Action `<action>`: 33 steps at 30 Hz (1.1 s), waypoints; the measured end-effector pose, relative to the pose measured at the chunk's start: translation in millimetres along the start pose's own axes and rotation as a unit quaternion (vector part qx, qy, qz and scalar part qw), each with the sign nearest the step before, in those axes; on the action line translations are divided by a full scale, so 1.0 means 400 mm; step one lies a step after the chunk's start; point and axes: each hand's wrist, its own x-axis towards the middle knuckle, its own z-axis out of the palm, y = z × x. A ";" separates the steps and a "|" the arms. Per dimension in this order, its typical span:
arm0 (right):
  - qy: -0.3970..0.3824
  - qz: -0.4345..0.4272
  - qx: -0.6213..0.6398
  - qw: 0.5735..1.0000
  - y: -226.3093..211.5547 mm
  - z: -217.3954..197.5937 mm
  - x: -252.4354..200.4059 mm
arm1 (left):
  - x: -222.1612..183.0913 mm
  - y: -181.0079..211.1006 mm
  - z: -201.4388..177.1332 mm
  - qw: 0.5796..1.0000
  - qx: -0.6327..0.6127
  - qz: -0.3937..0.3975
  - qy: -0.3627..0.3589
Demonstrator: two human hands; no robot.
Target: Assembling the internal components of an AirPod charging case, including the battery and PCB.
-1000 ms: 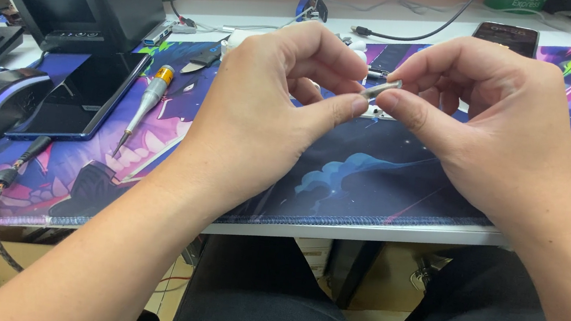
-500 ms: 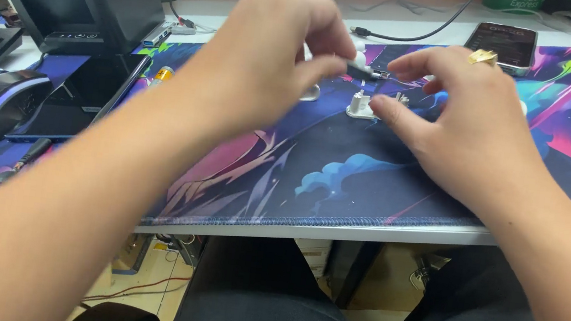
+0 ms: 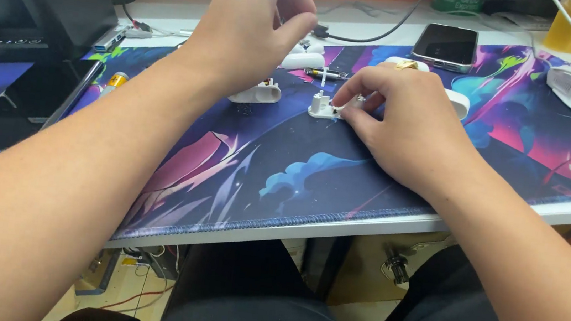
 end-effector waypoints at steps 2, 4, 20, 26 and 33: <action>-0.007 0.014 -0.023 1.000 0.006 -0.005 0.007 | -0.004 -0.011 -0.009 1.000 0.005 -0.001 0.031; -0.008 0.002 -0.014 1.000 0.021 0.000 0.020 | -0.011 -0.021 -0.012 0.999 0.012 -0.015 0.042; 0.017 -0.027 0.015 0.999 0.048 0.016 0.036 | -0.011 -0.018 -0.020 0.998 0.027 -0.047 0.031; 0.006 -0.006 0.023 1.000 0.037 0.004 0.029 | 0.074 -0.011 0.014 0.982 0.028 -0.103 -0.157; 0.001 -0.012 0.032 0.999 0.052 0.004 0.033 | 0.174 -0.046 0.124 0.966 0.049 -0.035 -0.251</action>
